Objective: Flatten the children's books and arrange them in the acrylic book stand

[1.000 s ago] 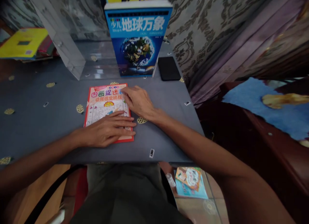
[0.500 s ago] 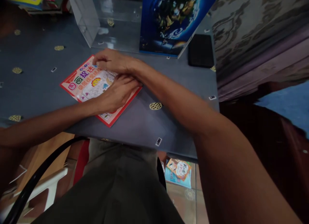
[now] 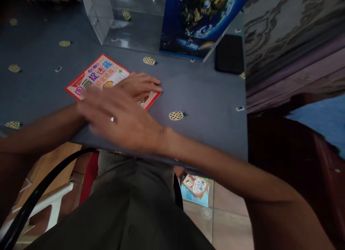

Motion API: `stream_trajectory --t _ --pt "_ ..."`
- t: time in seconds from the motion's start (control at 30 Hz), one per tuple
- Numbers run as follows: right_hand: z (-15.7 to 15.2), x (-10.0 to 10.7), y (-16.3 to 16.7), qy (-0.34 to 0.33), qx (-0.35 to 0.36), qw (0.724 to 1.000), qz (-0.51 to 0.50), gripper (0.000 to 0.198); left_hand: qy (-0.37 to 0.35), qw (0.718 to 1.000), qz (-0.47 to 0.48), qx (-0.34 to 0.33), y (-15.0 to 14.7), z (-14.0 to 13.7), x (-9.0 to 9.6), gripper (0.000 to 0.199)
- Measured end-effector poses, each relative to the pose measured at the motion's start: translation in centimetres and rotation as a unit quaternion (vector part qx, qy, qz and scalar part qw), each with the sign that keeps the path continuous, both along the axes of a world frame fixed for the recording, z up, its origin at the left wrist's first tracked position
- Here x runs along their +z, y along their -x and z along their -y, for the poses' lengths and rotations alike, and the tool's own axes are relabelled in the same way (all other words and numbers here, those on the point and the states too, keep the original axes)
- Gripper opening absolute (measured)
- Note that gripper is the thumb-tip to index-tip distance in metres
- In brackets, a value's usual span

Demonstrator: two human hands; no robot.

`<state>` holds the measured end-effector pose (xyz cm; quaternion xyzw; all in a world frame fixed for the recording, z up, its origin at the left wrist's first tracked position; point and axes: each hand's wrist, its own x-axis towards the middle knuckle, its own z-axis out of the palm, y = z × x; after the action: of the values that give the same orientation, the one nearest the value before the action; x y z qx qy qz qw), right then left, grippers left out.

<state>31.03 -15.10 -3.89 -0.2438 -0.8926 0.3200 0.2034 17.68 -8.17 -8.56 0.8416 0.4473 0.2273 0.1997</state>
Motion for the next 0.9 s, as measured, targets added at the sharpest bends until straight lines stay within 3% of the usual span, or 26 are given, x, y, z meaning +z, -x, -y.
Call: stream_trajectory --t 0.07,0.13,0.27,0.5,0.63,0.9 --pt "2.4 -0.9 0.1 -0.06 0.186 0.981 -0.009 0.037 -0.02 0.994 -0.054 -0.095 0.6 -0.2 0.7 0.037" --pt "3.6 -2.0 0.2 -0.111 0.241 0.964 -0.01 0.043 -0.041 0.986 -0.086 -0.136 1.0 -0.2 1.2 0.037" --pt "3.7 -3.3 -0.2 -0.119 0.196 0.973 0.037 0.063 -0.061 0.986 -0.081 -0.136 1.3 -0.2 1.3 0.039" --pt "2.5 -2.9 -2.4 -0.088 0.189 0.975 0.076 0.064 -0.06 0.986 -0.044 -0.151 1.6 -0.4 0.8 0.041" --pt "1.0 -2.8 -4.7 -0.07 0.123 0.986 0.087 0.06 -0.033 0.987 0.007 -0.155 1.9 -0.5 1.0 0.044" --pt "-3.6 -4.2 -7.7 -0.075 -0.055 0.993 0.077 0.057 0.01 0.987 0.128 -0.094 2.2 -0.7 0.8 0.038"
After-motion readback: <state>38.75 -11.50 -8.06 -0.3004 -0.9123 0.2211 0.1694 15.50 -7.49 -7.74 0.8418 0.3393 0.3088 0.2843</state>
